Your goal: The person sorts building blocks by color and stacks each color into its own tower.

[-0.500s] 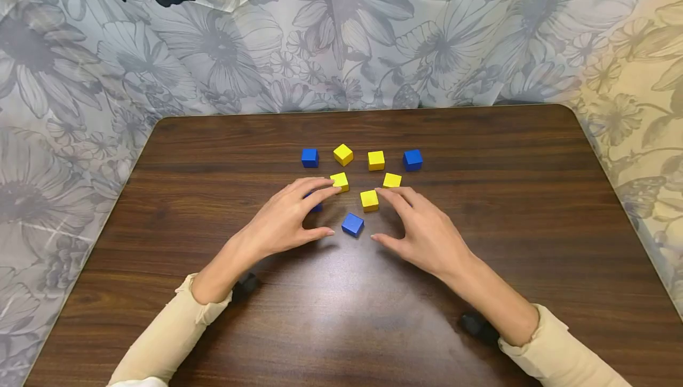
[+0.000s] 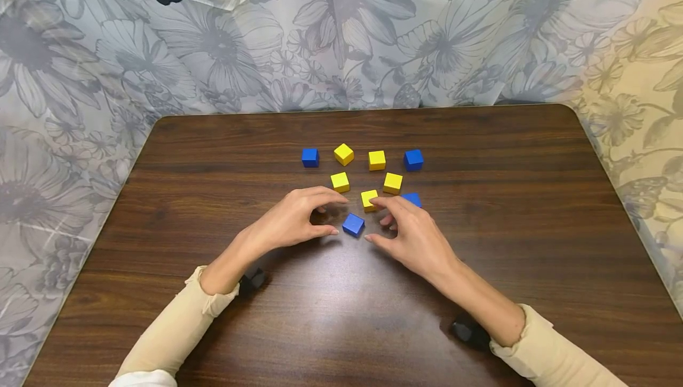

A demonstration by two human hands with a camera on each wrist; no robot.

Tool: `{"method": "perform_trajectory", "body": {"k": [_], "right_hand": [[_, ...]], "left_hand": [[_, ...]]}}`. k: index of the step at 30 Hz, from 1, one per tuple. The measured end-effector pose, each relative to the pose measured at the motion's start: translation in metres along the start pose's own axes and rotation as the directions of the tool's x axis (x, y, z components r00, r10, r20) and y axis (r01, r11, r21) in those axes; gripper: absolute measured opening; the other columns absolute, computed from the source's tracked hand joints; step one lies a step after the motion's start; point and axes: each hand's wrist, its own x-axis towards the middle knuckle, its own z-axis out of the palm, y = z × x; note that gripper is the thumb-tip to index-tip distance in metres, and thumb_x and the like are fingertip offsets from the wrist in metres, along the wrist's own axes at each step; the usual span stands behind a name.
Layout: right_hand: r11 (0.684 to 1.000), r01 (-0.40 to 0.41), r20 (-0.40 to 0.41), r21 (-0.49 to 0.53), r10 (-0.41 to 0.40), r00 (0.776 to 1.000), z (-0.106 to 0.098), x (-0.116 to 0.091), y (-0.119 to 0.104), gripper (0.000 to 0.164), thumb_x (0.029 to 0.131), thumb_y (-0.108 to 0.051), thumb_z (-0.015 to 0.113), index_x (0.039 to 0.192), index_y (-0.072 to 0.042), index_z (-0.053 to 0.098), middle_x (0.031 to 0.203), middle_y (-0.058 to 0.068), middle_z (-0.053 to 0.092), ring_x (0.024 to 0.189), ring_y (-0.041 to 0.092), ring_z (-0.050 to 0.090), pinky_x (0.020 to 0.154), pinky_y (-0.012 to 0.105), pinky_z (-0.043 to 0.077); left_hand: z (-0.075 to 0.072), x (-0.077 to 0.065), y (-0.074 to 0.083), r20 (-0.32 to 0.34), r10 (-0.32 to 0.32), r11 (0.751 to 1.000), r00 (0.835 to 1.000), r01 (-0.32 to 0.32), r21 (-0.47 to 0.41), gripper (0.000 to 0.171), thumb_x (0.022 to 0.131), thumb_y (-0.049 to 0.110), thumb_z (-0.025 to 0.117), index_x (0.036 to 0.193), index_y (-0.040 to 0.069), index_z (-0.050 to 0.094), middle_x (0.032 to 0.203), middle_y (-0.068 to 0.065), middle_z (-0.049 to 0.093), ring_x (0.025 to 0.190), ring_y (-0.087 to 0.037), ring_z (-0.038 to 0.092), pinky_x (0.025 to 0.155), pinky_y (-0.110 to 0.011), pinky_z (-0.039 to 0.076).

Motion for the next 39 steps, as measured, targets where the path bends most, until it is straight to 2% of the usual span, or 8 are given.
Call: {"method": "perform_trajectory", "body": {"k": [5,8,13,16,21,27,39], "right_hand": [[0.995,-0.071,0.039,0.071,0.068,0.997,0.003,0.002,-0.001,0.052,0.077,-0.016,0.088,0.123,-0.007,0.064,0.101,0.004,0.07,0.082,0.014,0.067,0.071,0.032,0.058],[0.989,-0.108,0.063,0.098,0.103,0.993,0.006,0.004,-0.002,0.05,0.077,-0.014,0.087,0.122,-0.007,0.065,0.102,0.004,0.07,0.081,0.013,0.068,0.071,0.029,0.058],[0.981,-0.153,0.1,0.121,0.142,0.985,0.012,0.006,-0.002,0.043,0.079,-0.014,0.086,0.117,-0.007,0.067,0.1,0.004,0.071,0.08,0.011,0.069,0.069,0.026,0.058],[0.975,-0.171,0.121,0.141,0.154,0.981,0.015,0.006,-0.002,0.039,0.08,-0.014,0.085,0.114,-0.006,0.068,0.1,0.005,0.072,0.08,0.011,0.07,0.069,0.024,0.058],[0.967,-0.191,0.142,0.171,0.168,0.976,0.019,0.007,-0.002,0.036,0.08,-0.014,0.084,0.112,-0.006,0.069,0.099,0.006,0.072,0.081,0.012,0.071,0.069,0.022,0.058],[0.97,-0.175,0.129,0.169,0.154,0.98,0.021,0.009,-0.001,0.035,0.079,-0.014,0.085,0.109,-0.005,0.07,0.098,0.006,0.072,0.079,0.012,0.071,0.067,0.022,0.058],[0.963,-0.214,0.142,0.162,0.192,0.971,0.026,0.014,-0.002,0.027,0.08,-0.017,0.084,0.102,-0.005,0.072,0.086,0.001,0.073,0.074,0.009,0.07,0.064,0.023,0.057]], "left_hand": [[0.002,0.005,-0.001,0.082,-0.041,0.994,0.996,0.049,-0.1,0.055,0.086,0.025,0.08,0.135,0.01,0.06,0.125,-0.003,0.065,0.098,-0.009,0.066,0.082,-0.017,0.053],[0.004,0.008,-0.002,0.111,-0.045,0.985,0.993,0.063,-0.162,0.053,0.088,0.02,0.078,0.135,0.008,0.06,0.125,-0.005,0.065,0.097,-0.011,0.067,0.08,-0.015,0.053],[0.005,0.011,-0.003,0.178,-0.068,0.955,0.982,0.116,-0.272,0.051,0.088,0.015,0.076,0.135,0.006,0.059,0.126,-0.007,0.065,0.097,-0.012,0.068,0.078,-0.013,0.053],[0.005,0.012,-0.002,0.206,-0.085,0.941,0.975,0.146,-0.304,0.049,0.088,0.014,0.076,0.134,0.007,0.06,0.125,-0.006,0.065,0.096,-0.01,0.068,0.078,-0.014,0.054],[0.007,0.014,-0.001,0.208,-0.101,0.935,0.973,0.164,-0.314,0.043,0.089,0.012,0.076,0.13,0.009,0.063,0.117,-0.004,0.069,0.092,-0.006,0.068,0.077,-0.015,0.054],[0.01,0.016,0.001,0.197,-0.113,0.946,0.974,0.166,-0.28,0.035,0.09,0.012,0.075,0.124,0.011,0.066,0.098,0.001,0.073,0.082,0.0,0.067,0.07,-0.018,0.053],[0.015,0.019,0.0,0.177,-0.105,0.954,0.979,0.15,-0.261,0.028,0.09,0.009,0.075,0.117,0.01,0.069,0.103,-0.001,0.073,0.083,-0.001,0.067,0.072,-0.017,0.053]]}}
